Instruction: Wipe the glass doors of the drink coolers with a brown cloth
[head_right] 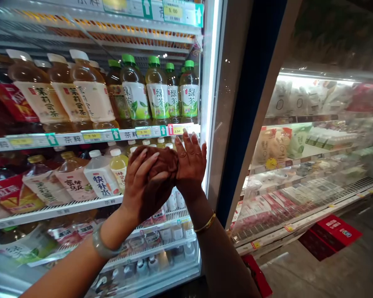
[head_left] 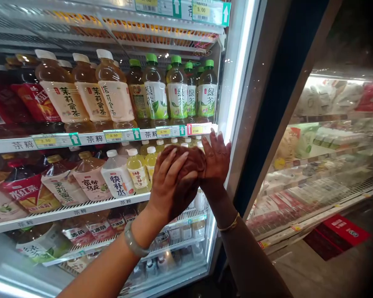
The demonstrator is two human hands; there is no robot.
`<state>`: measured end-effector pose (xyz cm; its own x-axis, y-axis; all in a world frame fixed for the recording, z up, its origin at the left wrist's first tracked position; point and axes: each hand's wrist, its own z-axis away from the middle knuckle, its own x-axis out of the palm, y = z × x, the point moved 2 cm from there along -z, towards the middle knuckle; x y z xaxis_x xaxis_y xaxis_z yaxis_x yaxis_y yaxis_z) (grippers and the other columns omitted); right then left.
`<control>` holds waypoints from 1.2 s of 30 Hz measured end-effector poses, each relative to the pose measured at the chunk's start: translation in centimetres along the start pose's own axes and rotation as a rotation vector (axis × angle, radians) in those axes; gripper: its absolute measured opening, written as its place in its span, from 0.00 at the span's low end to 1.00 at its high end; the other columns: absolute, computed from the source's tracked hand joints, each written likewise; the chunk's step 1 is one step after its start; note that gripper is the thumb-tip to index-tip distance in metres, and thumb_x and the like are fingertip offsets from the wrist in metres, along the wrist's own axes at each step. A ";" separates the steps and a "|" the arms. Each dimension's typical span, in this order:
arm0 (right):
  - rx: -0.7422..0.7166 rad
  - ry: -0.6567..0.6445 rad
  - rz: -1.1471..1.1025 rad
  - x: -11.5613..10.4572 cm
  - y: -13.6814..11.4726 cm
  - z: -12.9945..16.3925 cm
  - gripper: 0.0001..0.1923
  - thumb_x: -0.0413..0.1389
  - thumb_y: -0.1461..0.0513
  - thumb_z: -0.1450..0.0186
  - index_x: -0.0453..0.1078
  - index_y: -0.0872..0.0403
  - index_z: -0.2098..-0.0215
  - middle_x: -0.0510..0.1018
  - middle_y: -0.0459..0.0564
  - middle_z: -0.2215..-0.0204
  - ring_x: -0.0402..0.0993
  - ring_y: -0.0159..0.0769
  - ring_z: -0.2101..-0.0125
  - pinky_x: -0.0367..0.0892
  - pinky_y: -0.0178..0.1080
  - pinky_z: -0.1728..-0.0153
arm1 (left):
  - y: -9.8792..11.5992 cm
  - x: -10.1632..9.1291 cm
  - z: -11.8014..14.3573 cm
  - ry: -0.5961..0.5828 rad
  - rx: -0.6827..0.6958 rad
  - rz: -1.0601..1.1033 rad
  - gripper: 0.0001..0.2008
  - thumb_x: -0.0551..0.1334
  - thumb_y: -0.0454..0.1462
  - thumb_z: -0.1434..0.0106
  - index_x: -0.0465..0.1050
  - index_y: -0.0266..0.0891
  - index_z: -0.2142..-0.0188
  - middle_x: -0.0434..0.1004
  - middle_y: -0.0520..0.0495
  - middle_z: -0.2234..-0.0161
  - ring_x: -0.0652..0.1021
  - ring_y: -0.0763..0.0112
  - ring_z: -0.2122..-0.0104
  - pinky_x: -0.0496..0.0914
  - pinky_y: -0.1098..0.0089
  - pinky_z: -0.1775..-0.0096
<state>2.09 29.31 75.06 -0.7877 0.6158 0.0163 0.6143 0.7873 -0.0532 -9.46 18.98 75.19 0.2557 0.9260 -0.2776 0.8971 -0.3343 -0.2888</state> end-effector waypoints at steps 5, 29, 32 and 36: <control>0.001 0.001 0.029 -0.1 0.0 0.4 0.25 0.46 0.57 0.22 0.57 0.46 0.28 0.67 0.51 0.30 0.51 0.37 0.25 0.48 0.55 0.24 | -1.3 -1.0 1.4 -0.101 0.035 -0.060 0.18 0.70 0.34 0.38 0.73 0.47 0.49 0.66 0.42 0.32 0.55 0.51 0.26 0.47 0.38 0.28; -0.090 0.059 0.023 -0.1 0.1 2.4 0.26 0.52 0.64 0.26 0.62 0.55 0.31 0.75 0.58 0.37 0.61 0.46 0.29 0.59 0.57 0.27 | -0.6 -1.0 -3.4 0.021 0.063 -0.149 0.11 0.67 0.37 0.36 0.77 0.45 0.53 0.81 0.51 0.43 0.74 0.53 0.38 0.62 0.46 0.33; -0.088 0.052 -0.001 -0.1 0.0 2.4 0.23 0.54 0.61 0.26 0.67 0.54 0.34 0.75 0.58 0.36 0.61 0.46 0.29 0.59 0.57 0.27 | 0.1 -0.5 0.1 0.049 -0.006 -0.107 0.12 0.65 0.36 0.36 0.79 0.50 0.53 0.83 0.53 0.47 0.75 0.57 0.40 0.61 0.50 0.31; -0.072 0.043 0.001 -0.2 0.0 2.3 0.22 0.55 0.61 0.26 0.68 0.54 0.36 0.75 0.58 0.37 0.62 0.46 0.29 0.59 0.57 0.28 | -0.2 -0.9 -1.2 0.054 -0.009 -0.094 0.12 0.65 0.35 0.36 0.79 0.48 0.54 0.83 0.52 0.47 0.74 0.56 0.40 0.59 0.49 0.30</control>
<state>2.13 29.07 72.78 -0.7854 0.6161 0.0593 0.6180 0.7860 0.0190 -9.42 18.44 76.56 0.1889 0.9614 -0.2001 0.9210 -0.2441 -0.3035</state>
